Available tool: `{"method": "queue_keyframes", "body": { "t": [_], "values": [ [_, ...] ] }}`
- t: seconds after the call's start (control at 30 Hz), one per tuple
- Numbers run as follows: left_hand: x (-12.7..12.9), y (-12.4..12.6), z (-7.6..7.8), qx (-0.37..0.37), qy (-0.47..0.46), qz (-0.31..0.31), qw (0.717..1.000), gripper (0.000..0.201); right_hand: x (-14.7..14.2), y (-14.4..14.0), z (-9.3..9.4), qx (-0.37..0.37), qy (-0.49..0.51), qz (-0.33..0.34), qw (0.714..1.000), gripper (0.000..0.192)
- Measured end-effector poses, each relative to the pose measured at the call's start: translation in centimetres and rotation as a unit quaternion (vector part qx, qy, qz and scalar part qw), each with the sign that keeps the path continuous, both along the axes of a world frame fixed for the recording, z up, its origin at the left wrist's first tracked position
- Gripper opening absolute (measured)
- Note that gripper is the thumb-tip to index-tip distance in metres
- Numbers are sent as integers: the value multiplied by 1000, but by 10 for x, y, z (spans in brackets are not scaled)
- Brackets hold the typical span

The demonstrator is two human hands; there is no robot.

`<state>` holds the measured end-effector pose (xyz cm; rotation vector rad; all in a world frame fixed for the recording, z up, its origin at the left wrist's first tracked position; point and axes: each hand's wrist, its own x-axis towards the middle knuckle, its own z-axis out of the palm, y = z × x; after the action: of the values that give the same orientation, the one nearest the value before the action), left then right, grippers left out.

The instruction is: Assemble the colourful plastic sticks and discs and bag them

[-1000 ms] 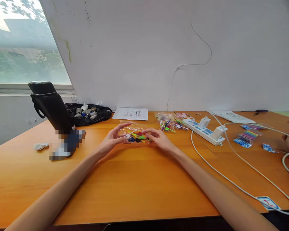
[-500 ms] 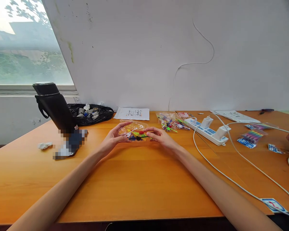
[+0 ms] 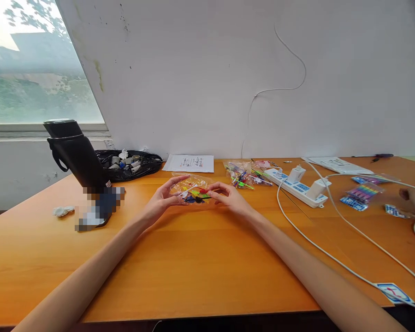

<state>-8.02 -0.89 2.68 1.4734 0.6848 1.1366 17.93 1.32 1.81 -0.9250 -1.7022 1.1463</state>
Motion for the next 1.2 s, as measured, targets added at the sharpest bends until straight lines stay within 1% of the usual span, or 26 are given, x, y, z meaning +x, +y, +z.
{"method": "queue_keyframes", "body": {
  "t": [0.17, 0.53, 0.9, 1.1, 1.2],
  "values": [
    [-1, 0, 1, 3, -4, 7, 1000, 63, 0, 1, -1, -8, 34, 2, 999, 30],
    [-3, 3, 0, 7, -27, 11, 1000, 60, 0, -5, 8, -44, 93, 9, 995, 27],
    [0, -1, 3, 7, -7, 2, 1000, 61, -2, -5, 7, -51, 90, -21, 994, 34],
    [0, -1, 4, 1, -14, 3, 1000, 60, -1, -3, 6, -29, 99, -13, 995, 30],
    [-2, -1, 4, -1, -29, 4, 1000, 61, 0, -1, 5, 21, 57, 0, 998, 28]
  ]
}}
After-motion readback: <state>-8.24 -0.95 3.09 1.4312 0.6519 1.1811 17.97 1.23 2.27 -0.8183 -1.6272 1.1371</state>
